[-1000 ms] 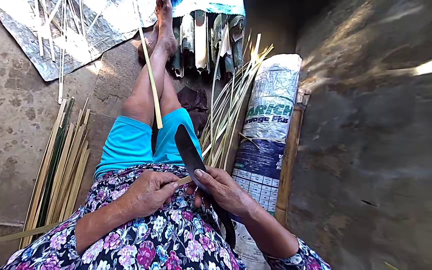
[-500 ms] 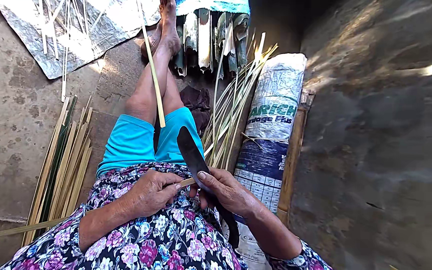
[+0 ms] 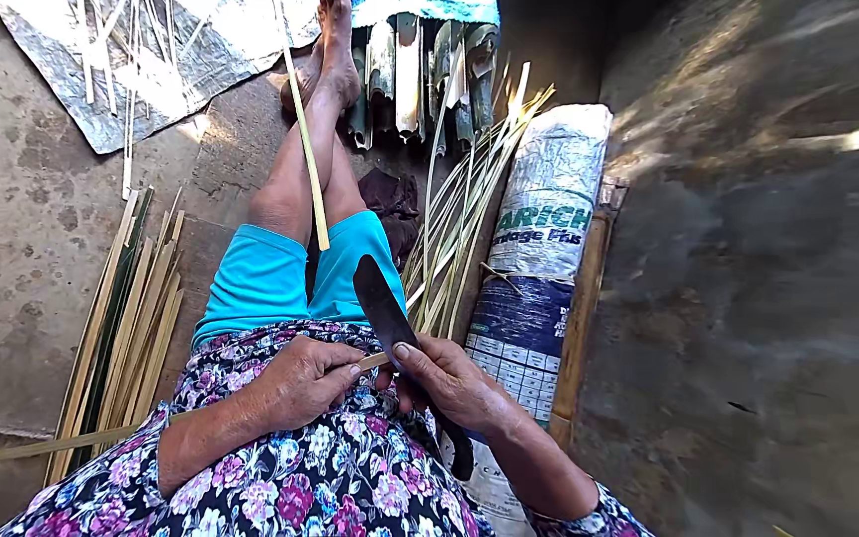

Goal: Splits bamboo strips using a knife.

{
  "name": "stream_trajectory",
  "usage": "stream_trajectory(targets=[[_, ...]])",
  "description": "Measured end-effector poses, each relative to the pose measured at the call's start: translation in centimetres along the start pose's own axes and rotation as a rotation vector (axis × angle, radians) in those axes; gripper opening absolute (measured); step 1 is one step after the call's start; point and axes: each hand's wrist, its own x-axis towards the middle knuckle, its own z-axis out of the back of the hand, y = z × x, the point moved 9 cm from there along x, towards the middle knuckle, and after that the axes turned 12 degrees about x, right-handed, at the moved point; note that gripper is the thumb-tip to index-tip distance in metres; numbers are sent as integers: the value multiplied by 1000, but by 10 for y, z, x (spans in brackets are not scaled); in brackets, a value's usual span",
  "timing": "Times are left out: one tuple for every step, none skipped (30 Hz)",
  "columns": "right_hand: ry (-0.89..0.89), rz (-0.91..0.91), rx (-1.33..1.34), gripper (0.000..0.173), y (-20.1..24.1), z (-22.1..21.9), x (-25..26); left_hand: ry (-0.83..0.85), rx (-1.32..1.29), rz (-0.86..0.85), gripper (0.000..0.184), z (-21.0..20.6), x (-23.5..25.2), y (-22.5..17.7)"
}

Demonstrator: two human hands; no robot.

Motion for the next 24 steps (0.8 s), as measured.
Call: stream_trajectory(targets=[[-17,6,-26,27,1,0,0,6,4,11,27,0,0,0],[-30,9,-40,27,1,0,-1,14,2,26,26,-1,0,1],[-37,14,-43,29,1,0,-1,19,-5,36,26,-1,1,1],[-43,15,-42,31,1,0,-2,22,-12,41,26,-1,1,1],[-45,17,-45,32,1,0,-2,20,-19,43,26,-1,1,1],[-50,20,-52,34,1,0,-2,15,-22,46,26,-1,1,1],[-56,27,-64,35,1,0,-2,11,-24,51,25,-1,1,1],[-62,42,-87,35,2,-1,-2,9,-26,59,25,-1,0,2],[-61,60,-112,33,2,-3,-2,9,-26,67,25,-1,1,2],[-52,78,-118,31,2,-5,-2,10,-22,70,25,-1,1,2],[-36,94,-109,30,2,-6,-2,12,-23,68,25,-2,1,1],[-24,104,-91,30,1,-6,-1,18,-26,66,25,-3,2,1],[-15,113,-83,29,0,-6,-1,25,-23,62,25,-4,2,1],[-7,122,-87,29,-1,-6,-1,30,-18,60,25,-4,2,1],[-4,123,-100,29,-2,-6,-1,34,-14,59,26,-5,1,1],[-13,120,-110,29,-3,-6,-2,39,-8,61,26,-6,1,1],[-22,114,-120,29,-4,-5,-2,44,1,64,26,-7,2,1],[-32,111,-123,29,-5,-5,-2,49,9,68,26,-7,2,1],[-38,118,-121,28,-6,-5,-1,54,17,72,25,-7,3,1],[-41,129,-109,28,-6,-5,0,59,27,75,25,-7,3,1],[-40,135,-87,27,-8,-5,0,64,34,75,25,-8,3,1],[-34,135,-48,27,-9,-4,0,72,38,71,25,-9,3,1],[-28,131,3,26,-11,-3,0,81,43,66,26,-9,3,0],[-19,124,44,25,-12,-2,0,84,47,58,26,-9,4,-1]])
